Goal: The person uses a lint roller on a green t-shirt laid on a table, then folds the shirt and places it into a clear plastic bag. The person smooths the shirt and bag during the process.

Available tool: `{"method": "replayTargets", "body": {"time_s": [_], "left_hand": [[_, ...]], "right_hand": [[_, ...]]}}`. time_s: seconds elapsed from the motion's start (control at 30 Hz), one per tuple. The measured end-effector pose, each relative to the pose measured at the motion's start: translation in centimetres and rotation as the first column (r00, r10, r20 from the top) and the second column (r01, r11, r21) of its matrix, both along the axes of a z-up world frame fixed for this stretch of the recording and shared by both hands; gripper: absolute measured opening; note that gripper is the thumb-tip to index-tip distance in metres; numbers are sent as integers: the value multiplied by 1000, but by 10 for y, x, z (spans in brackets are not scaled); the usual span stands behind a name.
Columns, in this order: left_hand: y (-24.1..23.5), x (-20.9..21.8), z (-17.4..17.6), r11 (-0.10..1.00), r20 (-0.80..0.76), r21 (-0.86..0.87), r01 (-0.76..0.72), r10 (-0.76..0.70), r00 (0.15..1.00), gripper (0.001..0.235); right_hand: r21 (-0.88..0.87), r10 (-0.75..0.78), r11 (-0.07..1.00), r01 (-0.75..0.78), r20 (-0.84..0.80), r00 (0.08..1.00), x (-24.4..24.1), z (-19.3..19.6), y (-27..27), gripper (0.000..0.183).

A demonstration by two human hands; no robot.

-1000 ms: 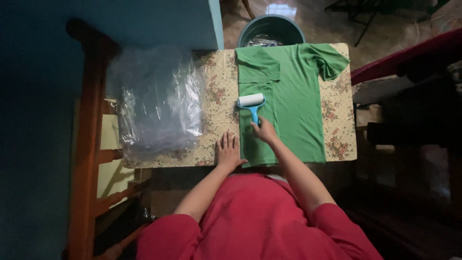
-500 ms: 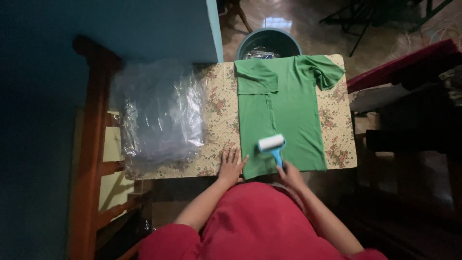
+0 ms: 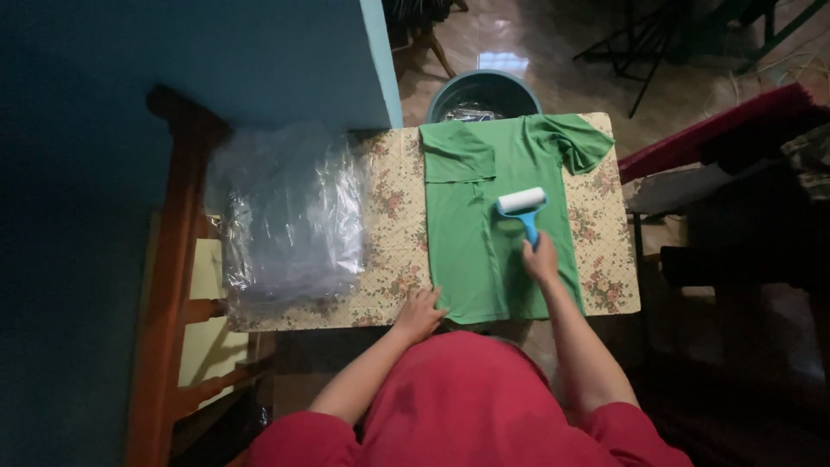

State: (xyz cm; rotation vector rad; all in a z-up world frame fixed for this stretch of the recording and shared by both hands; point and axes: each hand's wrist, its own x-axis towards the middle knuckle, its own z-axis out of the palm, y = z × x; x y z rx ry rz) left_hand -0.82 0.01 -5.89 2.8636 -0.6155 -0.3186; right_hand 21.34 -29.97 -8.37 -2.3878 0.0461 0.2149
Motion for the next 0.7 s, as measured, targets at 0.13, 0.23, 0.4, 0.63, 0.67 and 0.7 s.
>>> {"method": "replayTargets", "body": {"time_s": [0.13, 0.23, 0.4, 0.63, 0.67, 0.7], "left_hand": [[-1, 3, -30, 998, 8, -58, -9, 10, 1000, 22], [-1, 13, 1, 998, -219, -58, -5, -8, 976, 24], [1, 51, 33, 886, -453, -63, -460, 385, 804, 58], [-4, 78, 52, 724, -528, 48, -688, 603, 598, 60], [-6, 77, 46, 693, -539, 32, -720, 619, 572, 51], [-7, 77, 40, 660, -549, 17, -751, 634, 545, 41]], "right_hand": [[-62, -17, 998, 24, 116, 993, -2, -11, -46, 38], [-298, 0, 952, 68, 222, 975, -4, -23, -71, 42], [-379, -15, 923, 62, 124, 992, -2, -28, -90, 46], [-303, -86, 949, 90, 26, 996, -15, 23, -66, 49], [-281, -91, 957, 79, -32, 995, -17, 31, -64, 48], [-256, -95, 964, 69, -91, 991, -18, 38, -62, 47]]}}
